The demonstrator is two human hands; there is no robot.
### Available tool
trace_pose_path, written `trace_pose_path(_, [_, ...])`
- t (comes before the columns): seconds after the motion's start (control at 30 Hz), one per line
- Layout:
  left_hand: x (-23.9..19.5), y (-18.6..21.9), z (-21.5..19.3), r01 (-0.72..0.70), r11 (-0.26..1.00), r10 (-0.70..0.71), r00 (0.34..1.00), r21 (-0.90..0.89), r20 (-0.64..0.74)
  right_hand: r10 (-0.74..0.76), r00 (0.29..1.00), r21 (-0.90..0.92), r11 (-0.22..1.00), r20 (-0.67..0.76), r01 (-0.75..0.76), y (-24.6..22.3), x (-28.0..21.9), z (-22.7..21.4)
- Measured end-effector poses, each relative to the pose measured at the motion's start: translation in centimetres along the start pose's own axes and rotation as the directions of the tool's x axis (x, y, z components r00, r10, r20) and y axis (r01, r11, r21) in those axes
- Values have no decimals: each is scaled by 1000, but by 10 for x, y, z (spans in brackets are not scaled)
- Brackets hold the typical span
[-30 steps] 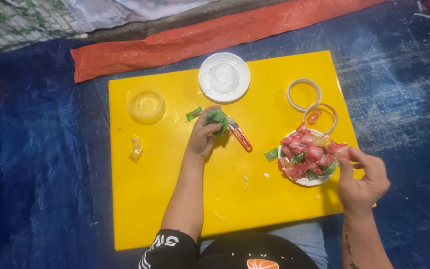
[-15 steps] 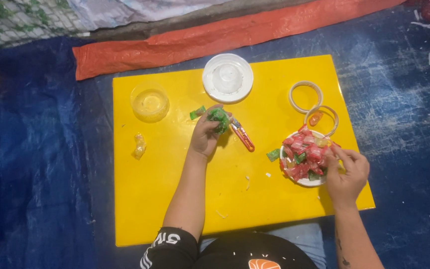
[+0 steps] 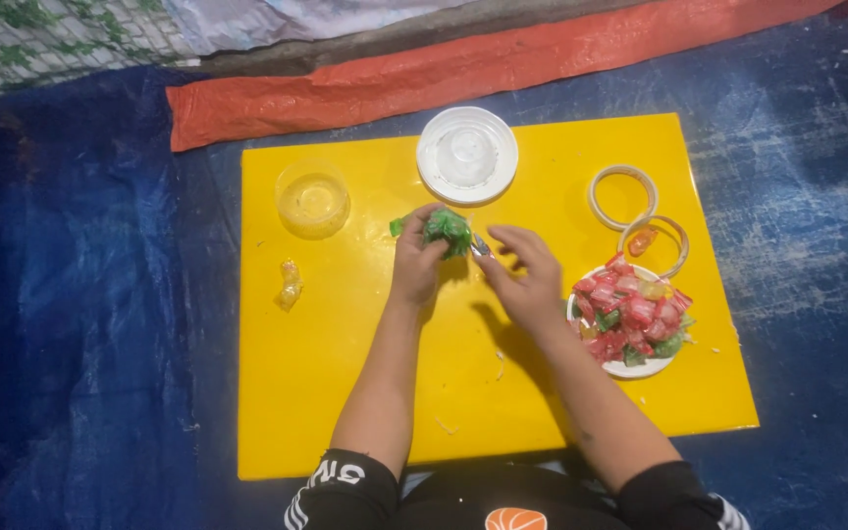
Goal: The person uses a red utility knife to cut small pieces of red and green wrapped candy on a yellow table. They unwrap the candy, cut it into smaller pieces, and place the pieces onto a white plate. The person handles the candy and knife with both hands throughout the task.
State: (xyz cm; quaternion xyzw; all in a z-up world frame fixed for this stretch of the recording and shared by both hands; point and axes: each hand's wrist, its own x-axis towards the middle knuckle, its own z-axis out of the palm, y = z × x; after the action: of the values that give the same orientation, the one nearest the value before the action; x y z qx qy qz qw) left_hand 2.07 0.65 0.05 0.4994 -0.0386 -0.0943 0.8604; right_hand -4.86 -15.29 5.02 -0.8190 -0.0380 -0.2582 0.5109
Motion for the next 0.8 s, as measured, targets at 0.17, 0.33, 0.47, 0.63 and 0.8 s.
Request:
trace_pose_path(0.17, [1,4,6,87,962,-91,996,-260,-3,38,999,10,999,-9,-38,28,-3,25])
trace_pose_path(0.33, [9,-10,-5,17,993,-27,996,-116,-85,-3,992,-617,783,125,80,31,-2,3])
trace_pose_path(0.47, [3,5,10,-15,999,22,985,38,-173,415,865,-640,753,281,-153,17,4,7])
trace_pose_path(0.63, [8,-9,3,-78,996,84,981,38,-175,275,950,-460,869,145,-181,43,-7,6])
trace_pose_path(0.8, [12,-16,-2,-87,995,97,978,58,-186,501,853,589,647,149,-483,27,-6,4])
